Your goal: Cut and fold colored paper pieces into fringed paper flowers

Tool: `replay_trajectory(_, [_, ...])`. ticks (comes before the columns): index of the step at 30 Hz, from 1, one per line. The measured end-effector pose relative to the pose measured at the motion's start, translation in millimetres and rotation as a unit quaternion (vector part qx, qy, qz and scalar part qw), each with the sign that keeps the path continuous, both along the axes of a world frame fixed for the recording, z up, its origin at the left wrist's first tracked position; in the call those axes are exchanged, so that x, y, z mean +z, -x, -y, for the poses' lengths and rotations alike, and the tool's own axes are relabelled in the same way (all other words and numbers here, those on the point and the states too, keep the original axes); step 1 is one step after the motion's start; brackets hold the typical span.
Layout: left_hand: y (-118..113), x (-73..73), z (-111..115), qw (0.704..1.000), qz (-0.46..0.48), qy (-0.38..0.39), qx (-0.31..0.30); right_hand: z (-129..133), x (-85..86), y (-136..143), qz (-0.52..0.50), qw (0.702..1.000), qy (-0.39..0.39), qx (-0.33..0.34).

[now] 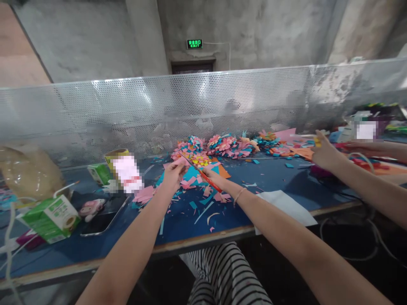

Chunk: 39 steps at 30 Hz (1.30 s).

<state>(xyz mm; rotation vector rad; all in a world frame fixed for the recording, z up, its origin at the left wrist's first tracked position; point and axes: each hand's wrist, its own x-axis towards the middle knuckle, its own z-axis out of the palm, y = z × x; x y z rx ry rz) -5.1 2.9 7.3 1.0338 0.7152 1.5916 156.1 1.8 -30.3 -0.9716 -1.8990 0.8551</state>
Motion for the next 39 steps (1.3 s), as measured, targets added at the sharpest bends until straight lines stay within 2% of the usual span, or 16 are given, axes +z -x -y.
replay_trajectory(10, [3, 0.3, -3, 1.000, 0.018, -0.007, -0.001, -6, -4.6, -2, -0.058, 0.998, -0.020, 0.003])
replay_trajectory(14, [2, -0.5, -1, 1.000, -0.018, -0.020, 0.009, -8, -8.7, 1, -0.095, 0.995, -0.011, -0.004])
replay_trajectory(19, [-4, -9.0, 0, 0.994, -0.106, -0.041, 0.008, -8, -7.8, 7, -0.221, 0.975, -0.038, -0.013])
replay_trajectory(25, [-8, -18.5, 0, 0.982, -0.186, -0.035, 0.012, -8, -2.6, 11, -0.254, 0.966, -0.055, -0.020])
replay_trajectory(31, [-7, -14.9, 1, 0.988, -0.149, -0.022, -0.040, -13, -2.8, 9, -0.266, 0.961, -0.059, -0.046])
replay_trajectory(39, [-3, -13.4, -1, 0.991, -0.131, -0.013, -0.011, -12, -0.5, 3, -0.263, 0.963, -0.027, -0.048])
